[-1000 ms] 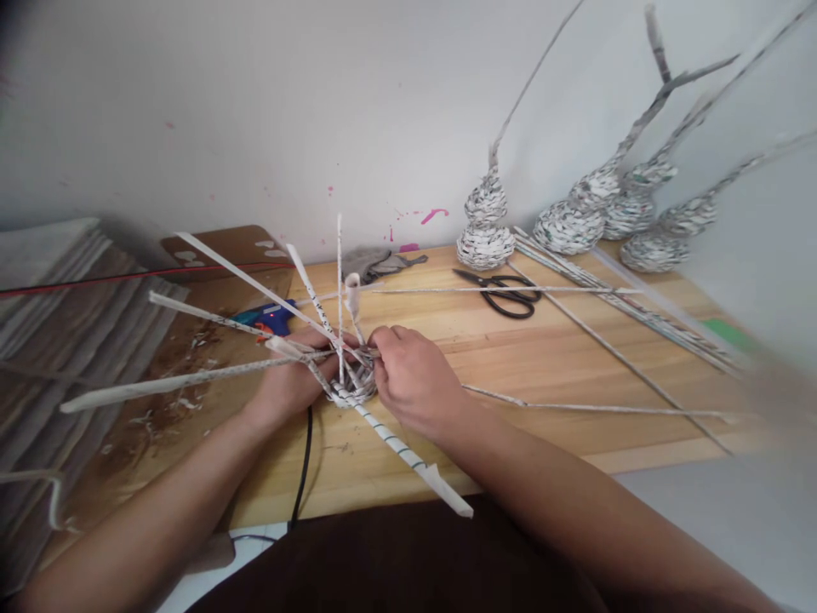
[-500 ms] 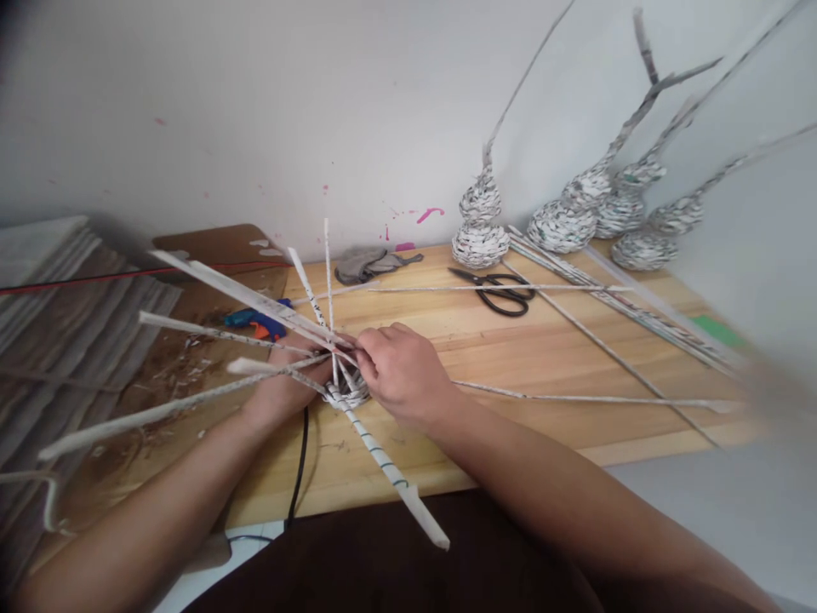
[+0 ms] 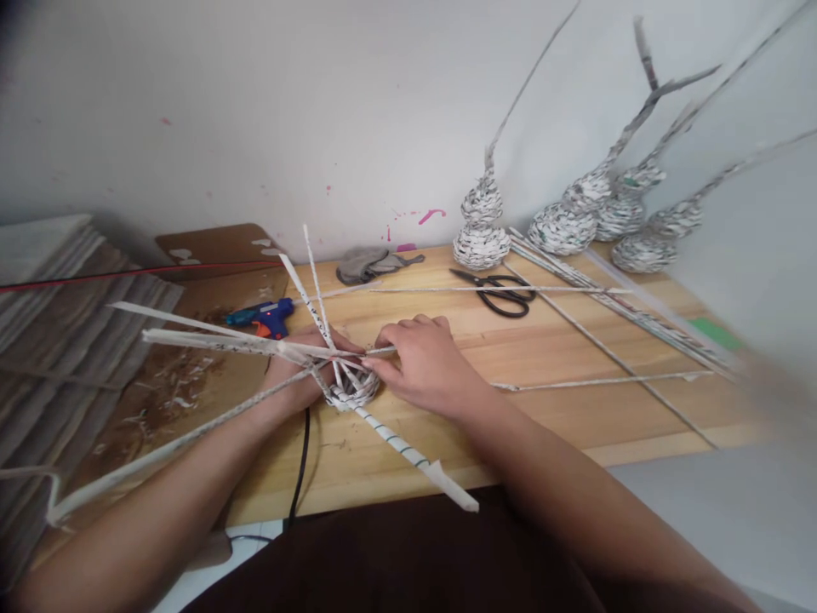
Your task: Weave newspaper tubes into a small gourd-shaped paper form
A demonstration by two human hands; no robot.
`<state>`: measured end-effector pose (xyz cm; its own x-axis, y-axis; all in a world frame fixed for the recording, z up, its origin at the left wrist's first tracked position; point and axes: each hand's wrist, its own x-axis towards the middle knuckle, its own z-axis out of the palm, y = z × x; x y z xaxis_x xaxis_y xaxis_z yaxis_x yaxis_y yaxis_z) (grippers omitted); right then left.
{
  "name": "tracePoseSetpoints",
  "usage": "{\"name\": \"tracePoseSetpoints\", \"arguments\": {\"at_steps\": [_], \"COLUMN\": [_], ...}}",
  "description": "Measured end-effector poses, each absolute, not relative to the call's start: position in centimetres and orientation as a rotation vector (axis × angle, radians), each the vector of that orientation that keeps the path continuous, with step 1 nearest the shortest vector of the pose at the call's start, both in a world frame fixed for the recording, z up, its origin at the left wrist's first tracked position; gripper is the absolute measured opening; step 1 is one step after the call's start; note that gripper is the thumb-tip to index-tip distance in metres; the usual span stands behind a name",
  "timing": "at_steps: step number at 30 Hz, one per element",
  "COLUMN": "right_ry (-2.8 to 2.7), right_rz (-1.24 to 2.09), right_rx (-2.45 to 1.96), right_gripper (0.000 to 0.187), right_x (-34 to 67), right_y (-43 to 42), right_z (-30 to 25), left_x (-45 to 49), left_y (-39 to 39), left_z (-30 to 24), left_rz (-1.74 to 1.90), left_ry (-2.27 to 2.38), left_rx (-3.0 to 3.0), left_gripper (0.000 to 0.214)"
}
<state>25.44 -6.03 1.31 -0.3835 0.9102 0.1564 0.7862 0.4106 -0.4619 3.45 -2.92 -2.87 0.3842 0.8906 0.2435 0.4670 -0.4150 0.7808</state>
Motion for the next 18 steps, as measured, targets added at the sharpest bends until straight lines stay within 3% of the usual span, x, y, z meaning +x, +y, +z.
{"name": "tracePoseSetpoints", "arguments": {"at_steps": [12, 18], "right_ry": [-2.213, -2.214], "right_rz": [0.418, 0.291], "right_rx": [-1.465, -1.397], "right_gripper": [0.003, 0.007], "right_x": [24.3, 23.9], "right_y": [-6.6, -7.3], "right_z": [1.2, 0.9], "left_x": [3.1, 3.9], "left_y": [-3.1, -3.4], "left_z": [-2.5, -1.2], "left_rz": [0.881, 0.880], "left_ry": [1.095, 1.129], "left_rx": [2.097, 2.064], "left_gripper": [0.014, 0.013]}}
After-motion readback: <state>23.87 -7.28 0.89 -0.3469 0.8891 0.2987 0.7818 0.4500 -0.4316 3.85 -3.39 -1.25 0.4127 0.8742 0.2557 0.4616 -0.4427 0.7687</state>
